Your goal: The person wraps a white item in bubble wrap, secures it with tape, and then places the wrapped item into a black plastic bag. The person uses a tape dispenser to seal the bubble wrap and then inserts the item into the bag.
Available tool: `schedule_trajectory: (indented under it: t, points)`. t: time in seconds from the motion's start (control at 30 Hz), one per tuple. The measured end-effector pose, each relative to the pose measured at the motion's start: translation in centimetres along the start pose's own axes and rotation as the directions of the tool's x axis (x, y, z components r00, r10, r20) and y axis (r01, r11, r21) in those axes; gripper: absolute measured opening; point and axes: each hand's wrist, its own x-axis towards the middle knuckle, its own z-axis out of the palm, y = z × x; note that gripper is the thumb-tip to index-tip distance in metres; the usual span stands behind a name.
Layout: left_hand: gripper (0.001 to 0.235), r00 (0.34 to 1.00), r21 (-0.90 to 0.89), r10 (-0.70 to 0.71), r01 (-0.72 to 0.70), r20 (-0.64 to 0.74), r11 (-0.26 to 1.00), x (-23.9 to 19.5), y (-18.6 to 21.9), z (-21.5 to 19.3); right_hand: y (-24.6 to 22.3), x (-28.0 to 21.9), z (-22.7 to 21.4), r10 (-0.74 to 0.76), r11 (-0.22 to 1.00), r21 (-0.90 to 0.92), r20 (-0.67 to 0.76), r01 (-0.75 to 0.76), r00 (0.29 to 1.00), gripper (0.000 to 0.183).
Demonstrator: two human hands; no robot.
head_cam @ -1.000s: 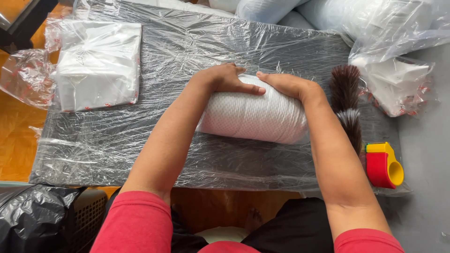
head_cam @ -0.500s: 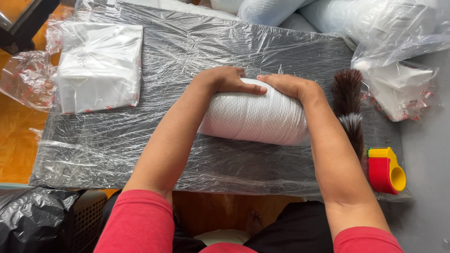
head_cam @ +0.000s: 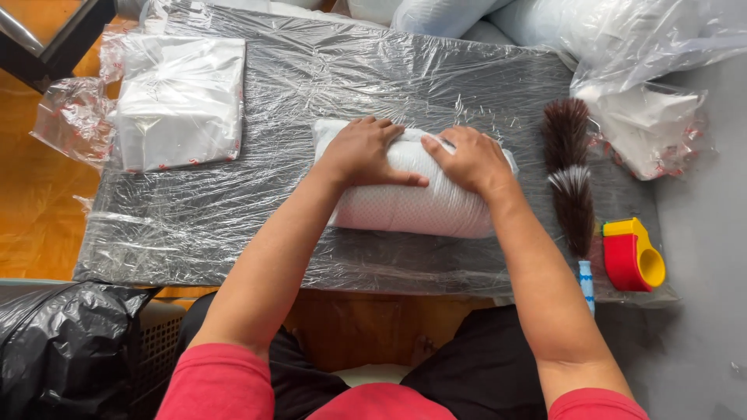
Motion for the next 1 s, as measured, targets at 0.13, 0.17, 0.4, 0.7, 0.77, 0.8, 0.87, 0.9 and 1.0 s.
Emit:
schedule_trajectory:
  t: [0.13, 0.17, 0.4, 0.7, 0.77, 0.8, 0.87, 0.9, 1.0]
  points:
    - [0.111, 0.96, 0.117, 0.143, -0.117, -0.24, 0.986, -4.3, 1.7, 2.1, 1.1, -3.5, 4.0, -0.205, 0.978, -0.103, -0.283, 0.183, 0.937, 0.057]
    - [0.112, 0.923, 0.155, 0.207, -0.164, -0.325, 0.974, -5.4, 2.2, 2.6, 1.2, -4.7, 5.1, -0.252, 0.967, -0.147, -0.4, 0.21, 0.881, 0.057]
    - [0.113, 0.847, 0.308, 0.325, -0.203, -0.42, 0.929, -11.5, 4.4, 6.3, -1.5, -12.9, 7.4, -0.443, 0.895, -0.341, -0.614, 0.286, 0.654, 0.091]
    - [0.102, 0.734, 0.453, 0.442, -0.204, -0.515, 0.868, -13.3, 5.2, 9.4, -3.2, -15.7, 2.6, -0.625, 0.721, -0.587, -0.321, 0.368, 0.712, 0.12]
    - [0.102, 0.731, 0.457, 0.439, -0.195, -0.523, 0.868, -13.2, 5.1, 9.8, -1.6, -13.8, 3.7, -0.662, 0.722, -0.509, -0.312, 0.468, 0.682, 0.119]
    - [0.101, 0.727, 0.46, 0.44, -0.191, -0.527, 0.867, -13.1, 5.0, 9.9, -0.8, -12.7, 4.2, -0.692, 0.714, -0.423, -0.309, 0.557, 0.652, 0.119]
    - [0.102, 0.726, 0.459, 0.436, -0.185, -0.532, 0.869, -12.8, 4.9, 10.0, -0.7, -12.5, 4.1, -0.673, 0.735, -0.394, -0.326, 0.552, 0.664, 0.121]
    - [0.103, 0.727, 0.455, 0.433, -0.186, -0.533, 0.871, -12.7, 5.0, 10.1, -0.6, -12.5, 4.1, -0.648, 0.76, -0.36, -0.341, 0.542, 0.681, 0.124]
    - [0.097, 0.698, 0.456, 0.447, -0.19, -0.56, 0.869, -13.1, 5.4, 10.0, -0.7, -12.8, 4.4, -0.619, 0.781, -0.358, -0.345, 0.511, 0.705, 0.137]
